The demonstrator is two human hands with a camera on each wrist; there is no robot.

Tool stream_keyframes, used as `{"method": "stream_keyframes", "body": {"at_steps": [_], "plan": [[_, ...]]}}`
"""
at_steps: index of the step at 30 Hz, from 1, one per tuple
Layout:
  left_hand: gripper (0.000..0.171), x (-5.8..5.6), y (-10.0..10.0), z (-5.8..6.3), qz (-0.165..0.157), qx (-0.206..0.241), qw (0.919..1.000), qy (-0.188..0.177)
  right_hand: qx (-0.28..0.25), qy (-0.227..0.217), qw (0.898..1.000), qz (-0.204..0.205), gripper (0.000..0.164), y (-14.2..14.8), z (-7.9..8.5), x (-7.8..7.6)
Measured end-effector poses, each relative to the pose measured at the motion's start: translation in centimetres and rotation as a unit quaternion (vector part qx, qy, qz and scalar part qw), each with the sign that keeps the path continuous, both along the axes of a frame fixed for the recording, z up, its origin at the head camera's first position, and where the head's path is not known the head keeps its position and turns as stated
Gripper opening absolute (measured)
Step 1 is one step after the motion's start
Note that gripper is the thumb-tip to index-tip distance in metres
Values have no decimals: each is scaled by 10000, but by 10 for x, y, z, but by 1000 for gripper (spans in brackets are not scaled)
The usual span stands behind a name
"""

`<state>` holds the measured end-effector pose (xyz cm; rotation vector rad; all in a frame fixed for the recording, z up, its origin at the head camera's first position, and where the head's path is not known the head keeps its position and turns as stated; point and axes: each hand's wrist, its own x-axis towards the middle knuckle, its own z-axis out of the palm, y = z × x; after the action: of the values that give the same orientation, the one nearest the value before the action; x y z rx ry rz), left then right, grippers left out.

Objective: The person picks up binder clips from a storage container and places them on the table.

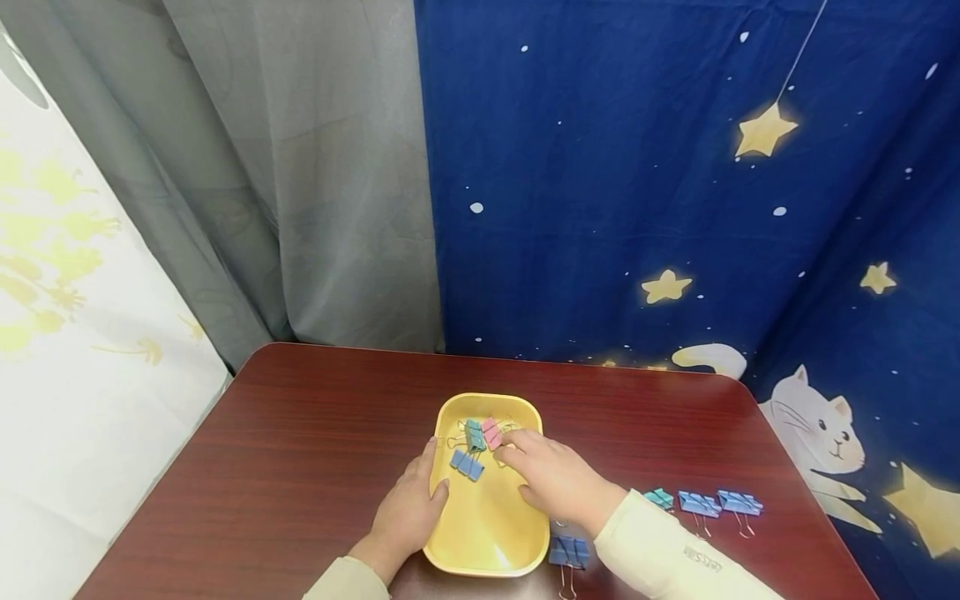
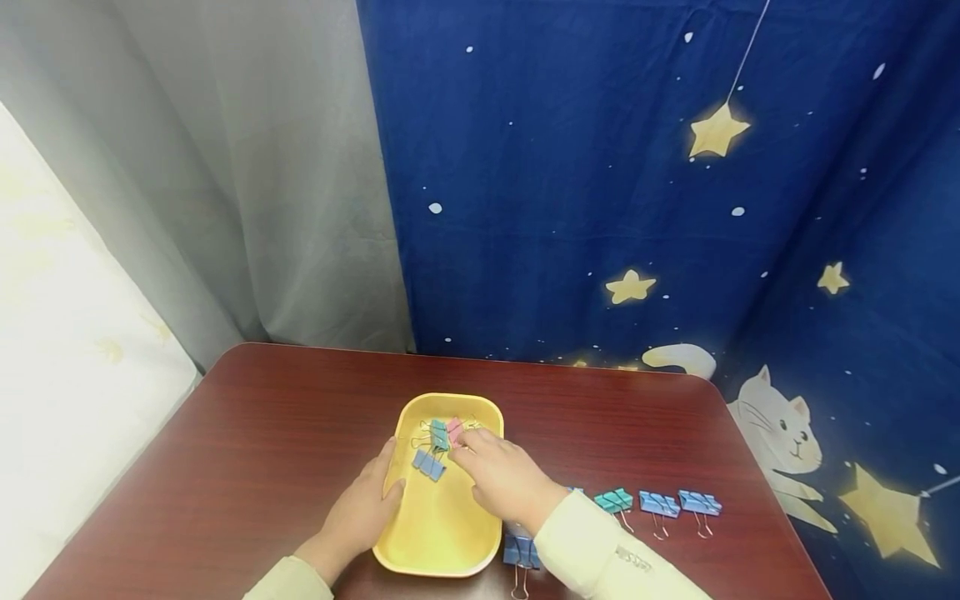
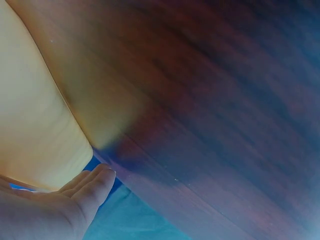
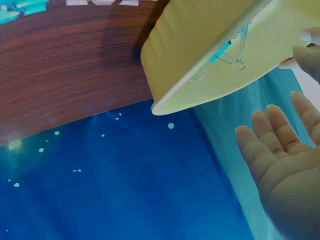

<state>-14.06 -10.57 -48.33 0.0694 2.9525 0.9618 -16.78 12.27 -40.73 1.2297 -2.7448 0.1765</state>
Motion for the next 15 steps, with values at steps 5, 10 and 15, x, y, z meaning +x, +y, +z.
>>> {"method": "stream_keyframes", "body": {"at_steps": [5,10,15], "plan": [[65,0,1,-1,2,-2,10000,17,-39,108,9997,203,49,-6,-2,-9],[65,0,0,-2,-3,1,10000,60,36,121,9993,340,49,-15,-1,-15],[64,0,0,-1,-38,17,10000,80,333,46,9988,358,47,-28,-1,-19]]}}
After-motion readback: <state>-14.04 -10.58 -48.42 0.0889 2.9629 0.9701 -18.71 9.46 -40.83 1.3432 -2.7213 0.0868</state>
